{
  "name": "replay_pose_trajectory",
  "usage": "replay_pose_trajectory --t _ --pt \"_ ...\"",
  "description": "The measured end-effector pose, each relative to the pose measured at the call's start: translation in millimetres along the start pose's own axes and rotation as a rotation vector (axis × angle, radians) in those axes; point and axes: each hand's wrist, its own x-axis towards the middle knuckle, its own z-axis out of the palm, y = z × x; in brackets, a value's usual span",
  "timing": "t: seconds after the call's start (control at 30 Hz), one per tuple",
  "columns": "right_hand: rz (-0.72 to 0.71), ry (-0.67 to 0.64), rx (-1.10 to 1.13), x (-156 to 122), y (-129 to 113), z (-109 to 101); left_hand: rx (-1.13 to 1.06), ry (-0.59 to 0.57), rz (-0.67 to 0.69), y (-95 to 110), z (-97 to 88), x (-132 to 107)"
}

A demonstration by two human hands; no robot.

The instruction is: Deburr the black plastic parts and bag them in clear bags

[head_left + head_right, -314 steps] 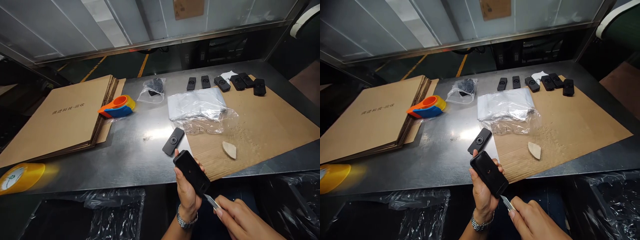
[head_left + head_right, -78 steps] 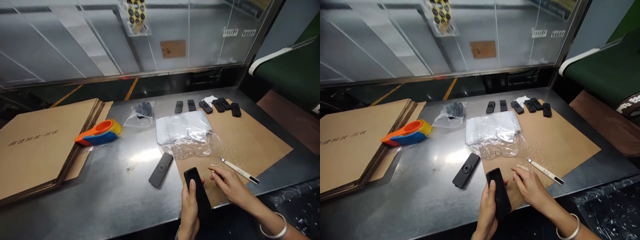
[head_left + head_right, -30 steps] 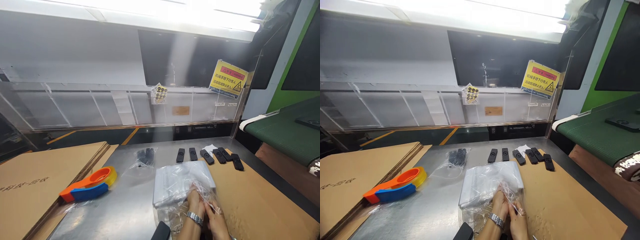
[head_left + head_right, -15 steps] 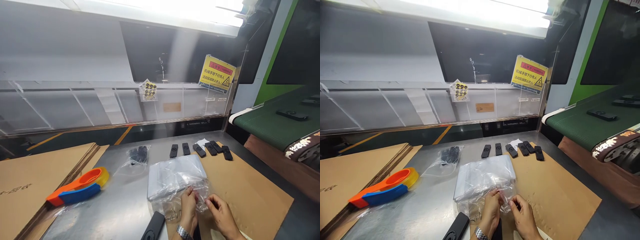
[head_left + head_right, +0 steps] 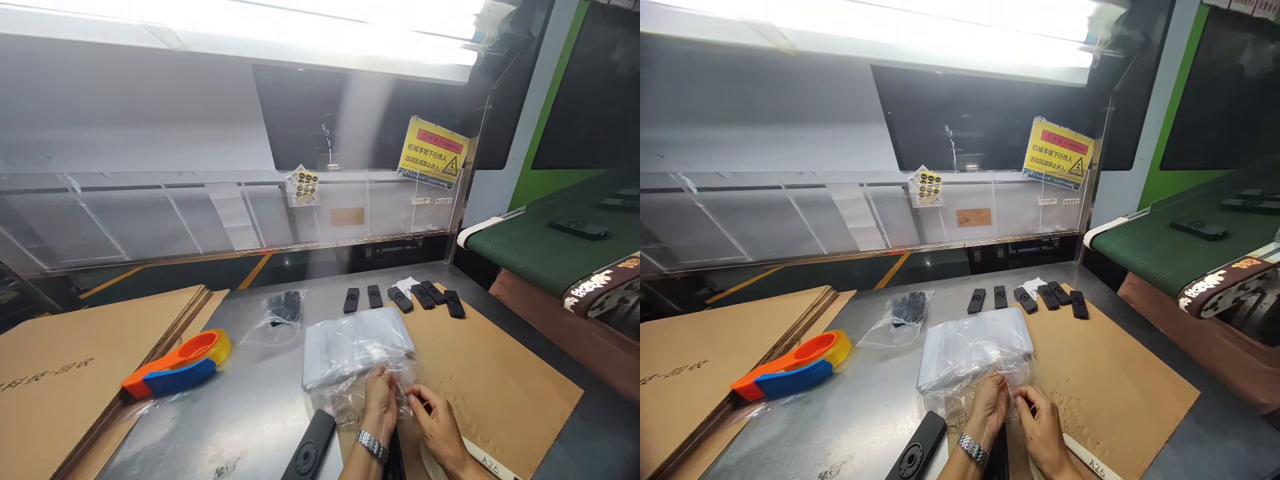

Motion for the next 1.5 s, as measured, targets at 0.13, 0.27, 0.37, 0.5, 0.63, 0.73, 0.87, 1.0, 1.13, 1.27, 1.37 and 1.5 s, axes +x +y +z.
replay_pose_trajectory --t 0.13,0.27,0.37,0.5,0.63,0.73,0.87,1.0,1.13,1.27,1.37,1.5 --pt "-0.004 0.018 -0.025 -7 0 -13 0.052 0.08 0.025 -1 -2.4 -7" --pt "0.005 0.002 -0.025 -6 5 -23 0.144 0.03 0.1 9 -15.3 -37" --pt "-0.001 -0.023 -0.034 -5 3 -20 0.258 -0.012 0.154 18 -23.3 -54" --pt "-0.02 -0.064 -0.074 -11 -6 -10 0.421 -0.135 0.21 12 -29.2 -64" --pt "-0.032 -0.084 -0.159 -16 -16 -10 0.534 -0.227 0.261 2 -35.5 -67" --pt "-0.026 -0.09 -0.217 -14 -21 -18 0.627 -0.121 0.341 4 -45.1 -69" --pt "-0.063 -0.115 -0.289 -12 -25 -23 0.774 0.003 0.422 11 -56.3 -79" --pt "-0.191 -0.192 -0.388 -17 -25 -12 0.95 0.025 0.628 11 -62.2 -85" --pt "-0.34 -0.273 -0.501 -15 -13 1 0.983 0.053 0.665 17 -72.9 -77" --pt "-0.473 -0.331 -0.629 0 -4 11 0.941 0.215 0.636 32 -87.2 -71" --pt "-0.507 -0.276 -0.756 8 -4 20 0.907 0.307 0.62 41 -96.6 -74" --pt "-0.446 -0.162 -0.92 5 4 29 0.868 0.395 0.619 46 -106.1 -81"
